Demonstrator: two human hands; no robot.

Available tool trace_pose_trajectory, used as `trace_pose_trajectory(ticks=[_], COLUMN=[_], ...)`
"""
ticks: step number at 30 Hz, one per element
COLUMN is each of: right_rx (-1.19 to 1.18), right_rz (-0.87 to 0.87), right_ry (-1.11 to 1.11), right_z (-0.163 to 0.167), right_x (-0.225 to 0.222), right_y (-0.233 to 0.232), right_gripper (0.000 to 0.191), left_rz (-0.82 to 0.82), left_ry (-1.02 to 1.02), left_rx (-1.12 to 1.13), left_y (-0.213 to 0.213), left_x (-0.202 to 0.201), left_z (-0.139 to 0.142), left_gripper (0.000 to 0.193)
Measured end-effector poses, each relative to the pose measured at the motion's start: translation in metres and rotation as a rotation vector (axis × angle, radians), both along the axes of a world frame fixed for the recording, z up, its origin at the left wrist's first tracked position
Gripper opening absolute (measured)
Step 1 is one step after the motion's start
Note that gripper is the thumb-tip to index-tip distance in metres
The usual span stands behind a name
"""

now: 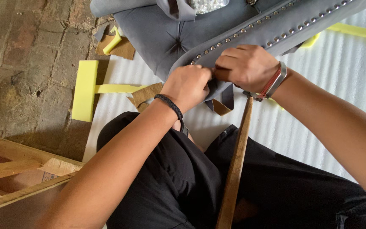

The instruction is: The person sits on the floor and hammers decorative metal tacks along the padded edge of a gray tufted upholstered furniture frame, using a wooden-handled tack hammer. They position each tack by hand, drive it in, occasionally trim fabric or excess material with scissors, and press the fabric edge smooth between tacks.

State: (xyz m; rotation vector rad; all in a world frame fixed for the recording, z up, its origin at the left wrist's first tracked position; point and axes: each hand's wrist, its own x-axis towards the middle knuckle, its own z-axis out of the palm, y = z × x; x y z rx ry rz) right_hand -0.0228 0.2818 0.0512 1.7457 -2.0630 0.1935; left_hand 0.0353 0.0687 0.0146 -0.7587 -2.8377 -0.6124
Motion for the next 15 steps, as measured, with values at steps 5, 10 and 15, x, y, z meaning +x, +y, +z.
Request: trace_pose_trajectory(ticks=[5, 10, 15], right_rx=[-0.044, -0.094, -0.103], right_rz=[-0.015, -0.318, -0.697], right_ry=[-0.037, 0.055, -0.399], right_z=[-0.006, -0.018, -0.019], right_x=[-0.001, 0.029, 0.073], right_y=[0.003, -0.004, -0.017], right_gripper=[0.011, 0.010, 0.047], left_rz=[0.000, 0.004, 0.008], left_ry=[-0.076, -0.085, -0.056], left_rx=[-0.034, -0.030, 0.009], left_y=[-0.001, 0.000, 0.002], left_x=[0.006, 0.007, 0.005], left_z=[0.006, 0.011, 0.008], left_gripper=[0.014, 0.017, 0.017])
